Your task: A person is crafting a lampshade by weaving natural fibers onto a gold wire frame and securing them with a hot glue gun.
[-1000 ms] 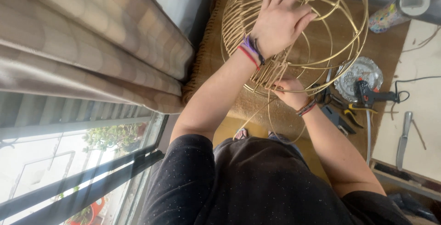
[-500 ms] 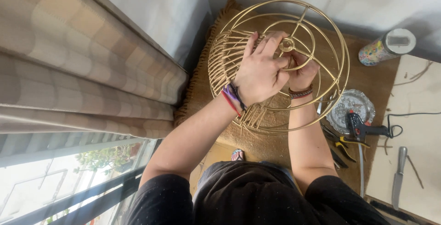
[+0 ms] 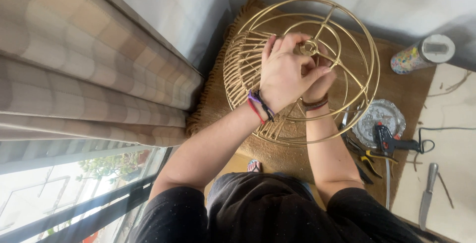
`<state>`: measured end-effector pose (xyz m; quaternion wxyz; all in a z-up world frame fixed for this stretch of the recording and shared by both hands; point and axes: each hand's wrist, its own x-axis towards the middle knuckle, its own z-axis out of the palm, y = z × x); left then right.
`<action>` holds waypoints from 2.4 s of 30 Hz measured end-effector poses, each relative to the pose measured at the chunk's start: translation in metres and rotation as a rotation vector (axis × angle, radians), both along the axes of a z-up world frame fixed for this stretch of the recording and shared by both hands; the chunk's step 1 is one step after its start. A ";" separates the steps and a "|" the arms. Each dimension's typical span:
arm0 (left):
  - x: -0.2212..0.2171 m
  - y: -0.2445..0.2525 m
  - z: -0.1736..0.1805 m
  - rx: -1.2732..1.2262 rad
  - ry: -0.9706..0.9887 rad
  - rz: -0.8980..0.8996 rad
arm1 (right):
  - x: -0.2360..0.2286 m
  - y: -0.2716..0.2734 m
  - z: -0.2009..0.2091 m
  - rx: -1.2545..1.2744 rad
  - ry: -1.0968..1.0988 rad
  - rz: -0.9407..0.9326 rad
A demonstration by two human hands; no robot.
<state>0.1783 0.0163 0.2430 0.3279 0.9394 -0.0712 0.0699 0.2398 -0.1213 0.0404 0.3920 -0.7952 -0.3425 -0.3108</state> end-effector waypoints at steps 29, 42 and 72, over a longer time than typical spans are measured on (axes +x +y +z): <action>-0.009 0.013 -0.040 -0.365 -0.327 -0.070 | -0.162 -0.036 0.135 -0.704 -0.036 -0.309; -0.184 -0.014 -0.086 -0.621 -0.517 -0.511 | -0.130 -0.063 0.114 -0.690 -0.123 -0.220; -0.200 -0.030 -0.120 0.831 -0.324 0.135 | -0.159 -0.038 0.149 -0.900 0.086 -0.221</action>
